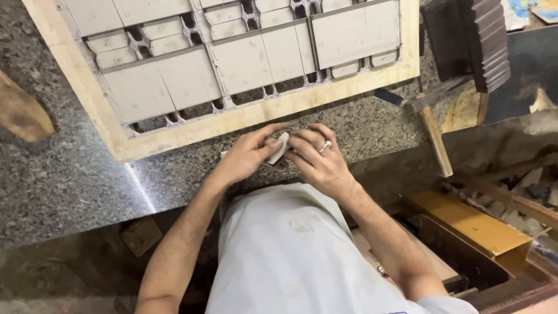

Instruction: The person places small rectangular inserts into a grid-like wooden mold frame, uses a small wooden block and a hammer to tap the components into place, and then removes the pieces and sets them aside.

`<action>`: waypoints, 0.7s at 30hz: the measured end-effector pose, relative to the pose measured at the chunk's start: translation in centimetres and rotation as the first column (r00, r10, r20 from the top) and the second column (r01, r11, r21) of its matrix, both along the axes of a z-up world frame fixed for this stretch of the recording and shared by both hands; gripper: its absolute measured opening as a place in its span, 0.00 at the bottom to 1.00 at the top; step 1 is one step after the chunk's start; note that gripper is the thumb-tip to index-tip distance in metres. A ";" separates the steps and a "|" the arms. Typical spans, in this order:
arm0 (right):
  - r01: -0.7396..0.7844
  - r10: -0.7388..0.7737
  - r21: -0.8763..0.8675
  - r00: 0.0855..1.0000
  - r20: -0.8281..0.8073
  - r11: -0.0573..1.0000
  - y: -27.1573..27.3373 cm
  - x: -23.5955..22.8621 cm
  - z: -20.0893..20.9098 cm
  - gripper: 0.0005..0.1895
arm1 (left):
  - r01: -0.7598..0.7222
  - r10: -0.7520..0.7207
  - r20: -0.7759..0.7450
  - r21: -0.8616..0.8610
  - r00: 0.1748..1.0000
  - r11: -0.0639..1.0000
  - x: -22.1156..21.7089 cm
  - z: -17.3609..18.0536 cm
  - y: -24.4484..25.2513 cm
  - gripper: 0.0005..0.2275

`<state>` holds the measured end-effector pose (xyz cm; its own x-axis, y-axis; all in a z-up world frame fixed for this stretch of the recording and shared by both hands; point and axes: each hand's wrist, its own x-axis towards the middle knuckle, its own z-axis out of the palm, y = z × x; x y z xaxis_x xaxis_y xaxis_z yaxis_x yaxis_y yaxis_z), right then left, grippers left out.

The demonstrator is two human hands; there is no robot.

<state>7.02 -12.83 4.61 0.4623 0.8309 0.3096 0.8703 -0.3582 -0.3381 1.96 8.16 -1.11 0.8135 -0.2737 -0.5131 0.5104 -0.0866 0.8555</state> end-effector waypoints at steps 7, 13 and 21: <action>0.162 -0.167 0.114 0.985 0.042 0.980 -2.0 2.8 -3.1 0.05 | -0.363 0.393 -0.013 0.355 0.920 0.862 1.3 2.0 3.3 0.20; 0.092 -0.095 0.028 0.984 0.149 0.995 -0.1 7.9 -6.9 0.10 | -0.615 0.209 0.603 0.614 0.770 0.494 3.2 -2.3 6.3 0.14; 0.000 0.007 -0.038 0.983 0.183 0.999 0.3 9.1 -7.8 0.16 | -0.640 0.049 0.656 0.714 0.753 0.283 3.3 -7.0 7.2 0.14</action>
